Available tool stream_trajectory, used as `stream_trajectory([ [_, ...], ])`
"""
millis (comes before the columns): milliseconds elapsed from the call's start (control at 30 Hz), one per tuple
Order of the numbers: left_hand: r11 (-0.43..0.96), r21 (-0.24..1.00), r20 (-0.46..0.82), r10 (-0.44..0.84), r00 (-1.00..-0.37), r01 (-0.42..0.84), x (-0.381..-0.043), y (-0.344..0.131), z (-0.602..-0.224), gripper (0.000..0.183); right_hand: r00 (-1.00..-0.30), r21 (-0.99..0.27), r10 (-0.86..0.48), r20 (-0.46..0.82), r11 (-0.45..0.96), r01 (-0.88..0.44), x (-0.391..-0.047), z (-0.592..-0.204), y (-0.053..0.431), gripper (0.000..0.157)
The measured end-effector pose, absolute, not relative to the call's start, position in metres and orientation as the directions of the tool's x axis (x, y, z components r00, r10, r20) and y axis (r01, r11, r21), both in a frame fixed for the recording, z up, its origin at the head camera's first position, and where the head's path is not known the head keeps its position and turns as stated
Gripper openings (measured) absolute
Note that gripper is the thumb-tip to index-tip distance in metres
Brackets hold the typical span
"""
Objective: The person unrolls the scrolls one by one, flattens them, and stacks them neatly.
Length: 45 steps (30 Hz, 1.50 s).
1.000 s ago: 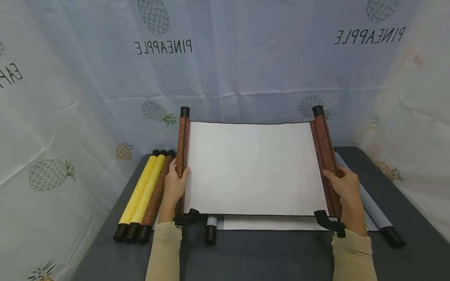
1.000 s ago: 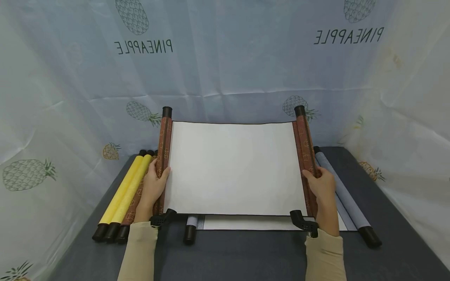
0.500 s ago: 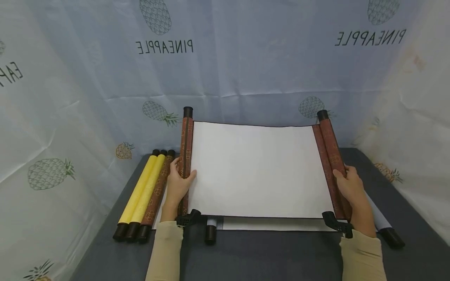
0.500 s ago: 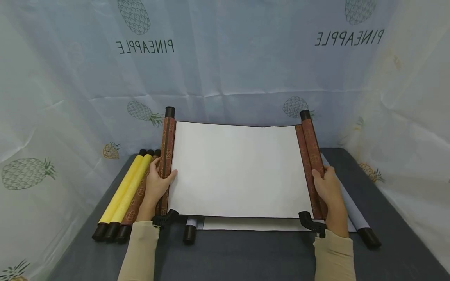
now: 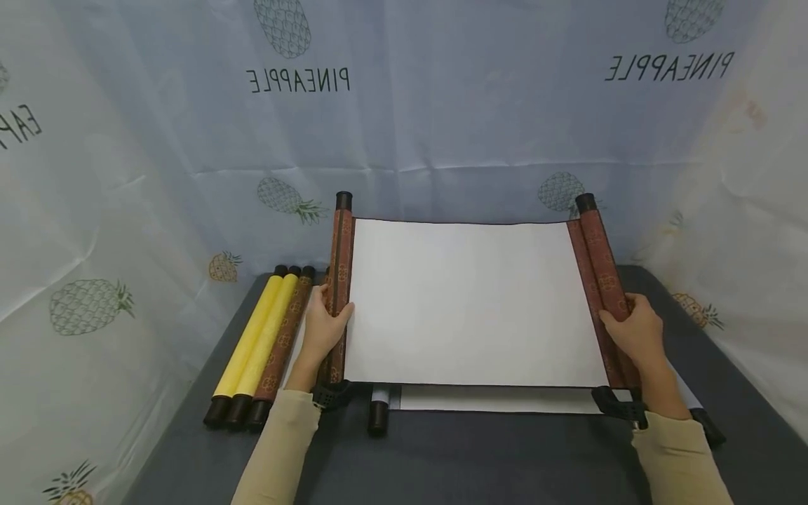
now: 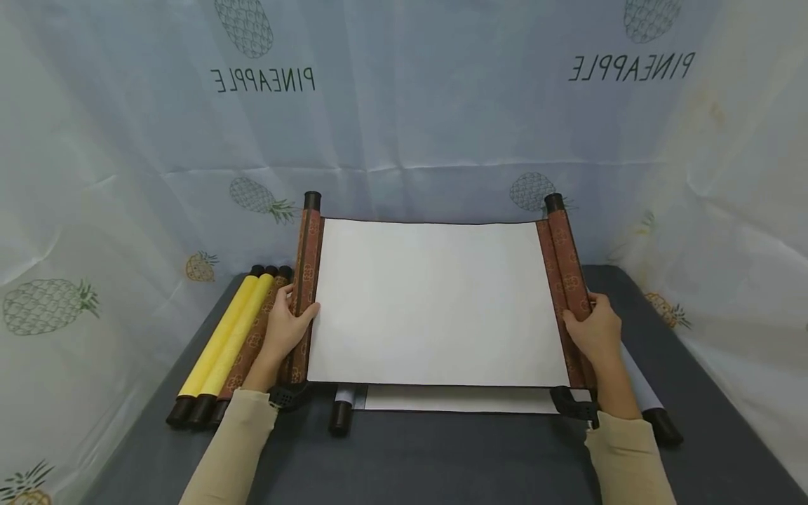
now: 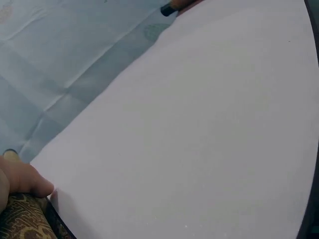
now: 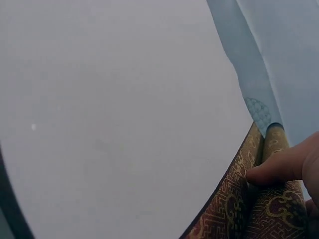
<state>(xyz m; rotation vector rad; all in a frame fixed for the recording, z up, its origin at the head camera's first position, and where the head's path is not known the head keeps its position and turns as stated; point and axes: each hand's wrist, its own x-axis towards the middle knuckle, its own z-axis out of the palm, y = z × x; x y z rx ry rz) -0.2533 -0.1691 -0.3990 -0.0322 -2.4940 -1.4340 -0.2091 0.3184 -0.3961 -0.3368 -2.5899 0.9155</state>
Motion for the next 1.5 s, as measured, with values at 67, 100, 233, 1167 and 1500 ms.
stream_trajectory([
  [67, 0.509, 0.851, 0.211, -0.101, -0.972, 0.132, -0.252, -0.169, -0.400, 0.067, -0.909, -0.638, 0.331, 0.254, 0.764, 0.100, -0.209, -0.395, 0.321, 0.064],
  [100, 0.507, 0.853, 0.203, -0.097, -0.974, 0.127, -0.252, -0.169, -0.401, 0.067, -0.913, -0.635, 0.323, 0.250, 0.767, 0.097, -0.209, -0.395, 0.322, 0.064],
  [233, 0.512, 0.851, 0.189, -0.085, -0.978, 0.120, -0.250, -0.170, -0.403, 0.064, -0.926, -0.614, 0.294, 0.238, 0.784, 0.091, -0.210, -0.395, 0.327, 0.064],
  [1167, 0.494, 0.867, 0.100, -0.054, -0.994, 0.061, -0.242, -0.171, -0.419, 0.063, -0.955, -0.512, 0.210, 0.210, 0.856, 0.076, -0.203, -0.399, 0.349, 0.060],
  [1500, 0.518, 0.852, 0.113, -0.045, -0.993, 0.073, -0.241, -0.168, -0.440, 0.062, -0.950, -0.451, 0.143, 0.276, 0.892, 0.004, -0.207, -0.423, 0.354, 0.055],
])
